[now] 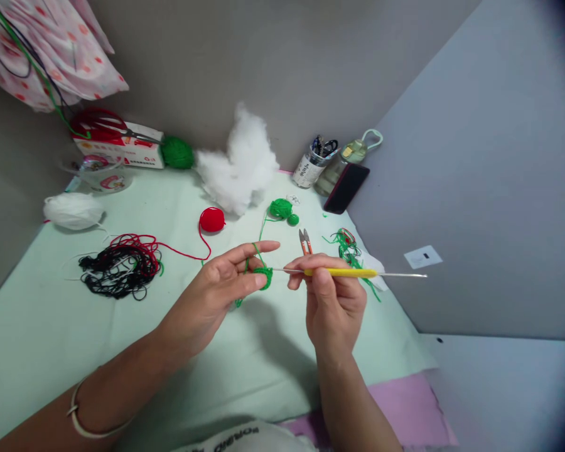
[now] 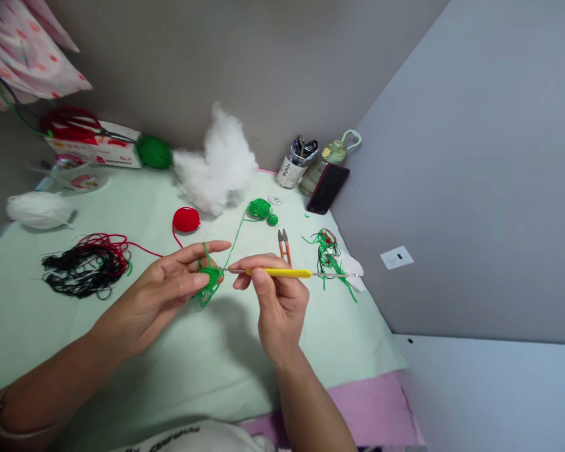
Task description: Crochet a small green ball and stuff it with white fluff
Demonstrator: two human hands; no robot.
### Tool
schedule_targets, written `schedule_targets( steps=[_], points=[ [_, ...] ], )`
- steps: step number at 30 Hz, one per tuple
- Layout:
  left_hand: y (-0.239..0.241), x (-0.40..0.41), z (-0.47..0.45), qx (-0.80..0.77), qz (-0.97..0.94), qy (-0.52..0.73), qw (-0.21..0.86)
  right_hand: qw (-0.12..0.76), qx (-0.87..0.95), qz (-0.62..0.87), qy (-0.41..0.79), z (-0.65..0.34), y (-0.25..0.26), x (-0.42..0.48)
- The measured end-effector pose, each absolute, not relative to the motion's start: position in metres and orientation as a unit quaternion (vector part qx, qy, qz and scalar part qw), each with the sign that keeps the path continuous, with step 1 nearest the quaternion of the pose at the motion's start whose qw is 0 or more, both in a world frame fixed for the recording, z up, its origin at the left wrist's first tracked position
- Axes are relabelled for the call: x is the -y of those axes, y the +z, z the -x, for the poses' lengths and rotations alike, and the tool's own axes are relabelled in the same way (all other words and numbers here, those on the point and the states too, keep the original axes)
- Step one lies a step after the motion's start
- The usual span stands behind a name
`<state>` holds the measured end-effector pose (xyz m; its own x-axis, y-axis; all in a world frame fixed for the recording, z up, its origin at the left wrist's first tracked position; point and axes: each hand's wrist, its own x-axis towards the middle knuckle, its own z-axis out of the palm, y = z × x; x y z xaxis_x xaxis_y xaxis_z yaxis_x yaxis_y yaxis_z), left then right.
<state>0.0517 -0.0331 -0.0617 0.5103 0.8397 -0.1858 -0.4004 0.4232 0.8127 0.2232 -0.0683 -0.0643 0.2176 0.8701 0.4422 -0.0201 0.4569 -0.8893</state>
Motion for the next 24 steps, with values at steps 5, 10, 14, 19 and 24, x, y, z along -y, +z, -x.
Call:
schedule_targets(
  steps=[5,10,14,19,24],
  points=[
    [-0.061,0.035,-0.055,-0.262,-0.361,0.381,0.81,0.649,0.546,0.4,0.347,-0.218,-0.07,0.065],
    [-0.059,0.036,-0.059,-0.313,-0.349,0.419,0.777,0.646,0.582,0.415,0.267,-0.214,-0.072,0.067],
    [-0.061,0.037,-0.064,-0.32,-0.296,0.426,0.793,0.547,0.709,0.444,0.031,-0.215,-0.08,0.07],
    [-0.063,0.031,-0.061,-0.274,-0.224,0.383,0.854,0.586,0.68,0.439,0.037,-0.222,-0.077,0.069],
    [-0.061,0.031,-0.058,-0.295,-0.289,0.418,0.809,0.67,0.526,0.428,0.301,-0.222,-0.066,0.065]
  ],
)
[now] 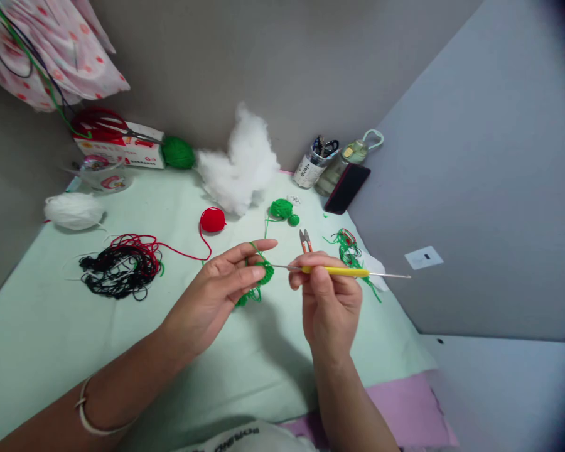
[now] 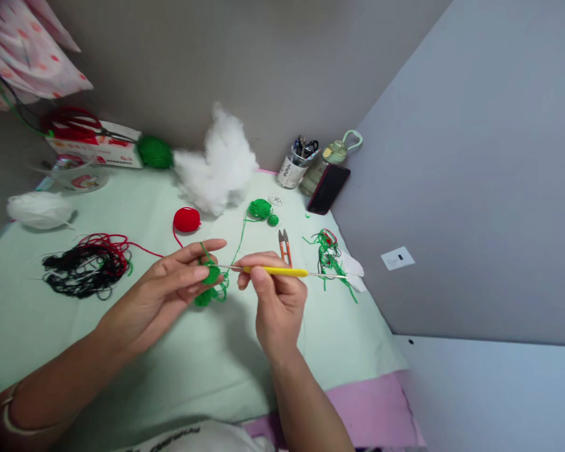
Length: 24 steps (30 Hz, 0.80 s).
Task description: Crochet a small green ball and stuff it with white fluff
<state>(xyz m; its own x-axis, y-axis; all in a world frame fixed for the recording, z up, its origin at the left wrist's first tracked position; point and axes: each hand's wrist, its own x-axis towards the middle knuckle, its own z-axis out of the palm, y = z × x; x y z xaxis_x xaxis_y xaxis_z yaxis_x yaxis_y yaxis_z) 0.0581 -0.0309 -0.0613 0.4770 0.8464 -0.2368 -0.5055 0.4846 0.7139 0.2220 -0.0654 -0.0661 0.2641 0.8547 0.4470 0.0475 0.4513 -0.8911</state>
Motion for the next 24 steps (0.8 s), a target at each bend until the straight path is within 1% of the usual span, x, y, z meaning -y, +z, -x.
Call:
schedule_targets(
  steps=[4,9,14,17,19,21,22,24],
  points=[
    [-0.061,0.036,-0.059,-0.298,-0.358,0.403,0.787,0.642,0.531,0.429,0.349,-0.219,-0.069,0.064],
    [-0.063,0.035,-0.055,-0.328,-0.406,0.405,0.75,0.66,0.483,0.404,0.41,-0.223,-0.069,0.061],
    [-0.063,0.034,-0.052,-0.346,-0.419,0.415,0.73,0.651,0.5,0.4,0.408,-0.225,-0.063,0.063],
    [-0.061,0.036,-0.052,-0.37,-0.445,0.419,0.7,0.633,0.549,0.425,0.342,-0.224,-0.06,0.068],
    [-0.059,0.038,-0.054,-0.398,-0.46,0.428,0.669,0.604,0.608,0.446,0.258,-0.224,-0.062,0.072],
    [-0.058,0.04,-0.057,-0.412,-0.459,0.444,0.65,0.555,0.68,0.453,0.157,-0.223,-0.067,0.074],
    [-0.058,0.041,-0.059,-0.405,-0.444,0.449,0.661,0.53,0.711,0.45,0.102,-0.223,-0.07,0.074],
    [-0.059,0.04,-0.061,-0.369,-0.385,0.437,0.725,0.5,0.745,0.442,-0.002,-0.222,-0.077,0.074]
  ],
)
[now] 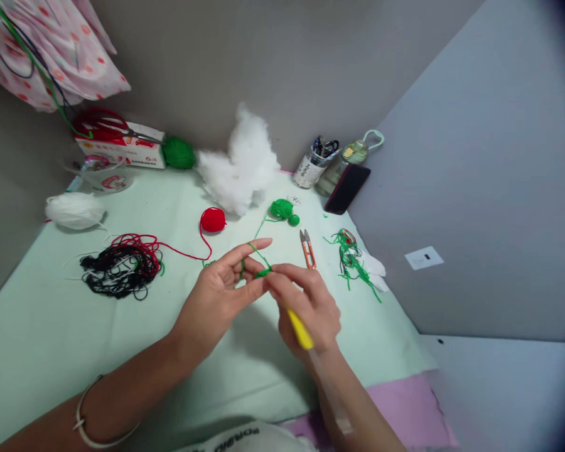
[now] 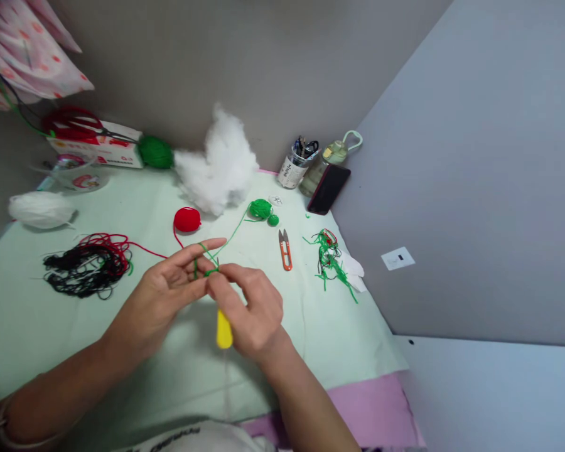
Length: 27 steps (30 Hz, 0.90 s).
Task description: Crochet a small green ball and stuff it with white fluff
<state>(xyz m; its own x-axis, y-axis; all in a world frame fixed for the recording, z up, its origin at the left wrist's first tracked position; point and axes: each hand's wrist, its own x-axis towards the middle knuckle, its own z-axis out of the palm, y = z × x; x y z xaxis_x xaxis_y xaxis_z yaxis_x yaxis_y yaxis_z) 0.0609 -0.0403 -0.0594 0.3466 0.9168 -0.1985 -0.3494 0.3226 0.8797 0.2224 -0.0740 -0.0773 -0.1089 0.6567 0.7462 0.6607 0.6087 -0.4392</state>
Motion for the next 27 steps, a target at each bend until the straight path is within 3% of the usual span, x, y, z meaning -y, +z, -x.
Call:
schedule_targets(
  steps=[2,7,10,14,21,27],
  points=[
    [-0.061,0.038,-0.061,-0.324,-0.308,0.405,0.798,0.511,0.738,0.439,-0.041,-0.223,-0.08,0.073],
    [-0.062,0.03,-0.057,-0.293,-0.274,0.412,0.818,0.65,0.579,0.443,0.213,-0.224,-0.069,0.069],
    [-0.06,0.032,-0.057,-0.297,-0.317,0.415,0.799,0.653,0.549,0.417,0.312,-0.221,-0.065,0.066],
    [-0.058,0.037,-0.06,-0.303,-0.338,0.414,0.789,0.625,0.579,0.441,0.283,-0.217,-0.068,0.066],
    [-0.062,0.033,-0.063,-0.3,-0.24,0.403,0.831,0.554,0.71,0.431,0.052,-0.22,-0.08,0.069],
    [-0.062,0.028,-0.058,-0.291,-0.25,0.408,0.829,0.661,0.528,0.448,0.289,-0.224,-0.068,0.062]
  ],
)
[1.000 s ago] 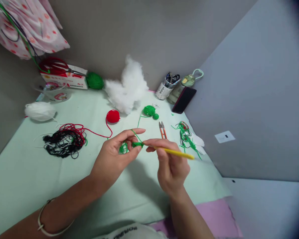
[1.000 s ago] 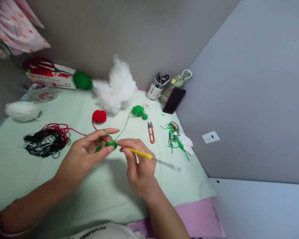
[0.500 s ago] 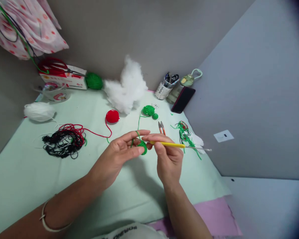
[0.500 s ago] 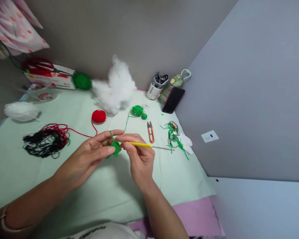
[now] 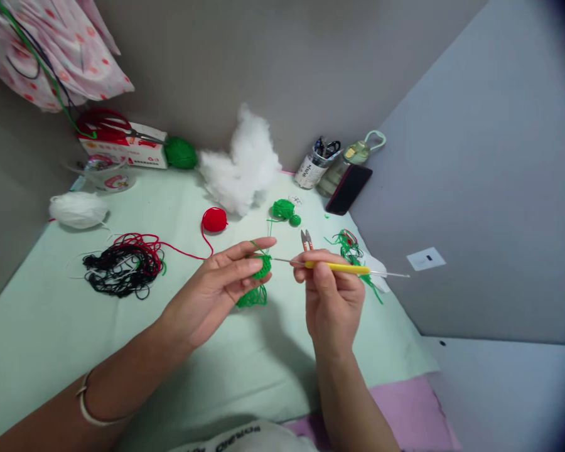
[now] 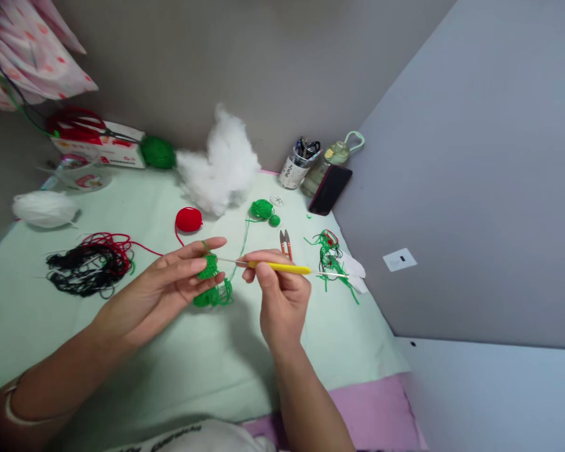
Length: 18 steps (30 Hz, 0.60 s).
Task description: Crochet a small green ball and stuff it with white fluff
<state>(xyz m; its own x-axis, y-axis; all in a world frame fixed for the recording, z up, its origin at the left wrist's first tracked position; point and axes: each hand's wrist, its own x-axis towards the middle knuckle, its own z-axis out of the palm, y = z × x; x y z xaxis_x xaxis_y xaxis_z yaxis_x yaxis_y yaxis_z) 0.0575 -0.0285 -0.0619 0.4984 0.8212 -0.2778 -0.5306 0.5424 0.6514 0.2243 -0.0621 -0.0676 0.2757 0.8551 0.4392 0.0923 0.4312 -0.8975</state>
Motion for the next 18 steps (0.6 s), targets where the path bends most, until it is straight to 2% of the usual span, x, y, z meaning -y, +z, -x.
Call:
schedule_targets(
  steps=[5,13,16,18],
  points=[
    [-0.062,0.033,-0.058,-0.3,-0.374,0.401,0.781,0.636,0.544,0.435,0.333,-0.22,-0.068,0.06],
    [-0.061,0.033,-0.054,-0.337,-0.398,0.403,0.752,0.643,0.509,0.419,0.39,-0.227,-0.064,0.059],
    [-0.062,0.034,-0.052,-0.342,-0.404,0.409,0.743,0.64,0.536,0.422,0.354,-0.226,-0.061,0.064],
    [-0.063,0.037,-0.053,-0.354,-0.408,0.419,0.73,0.624,0.58,0.438,0.286,-0.224,-0.061,0.068]
  ],
)
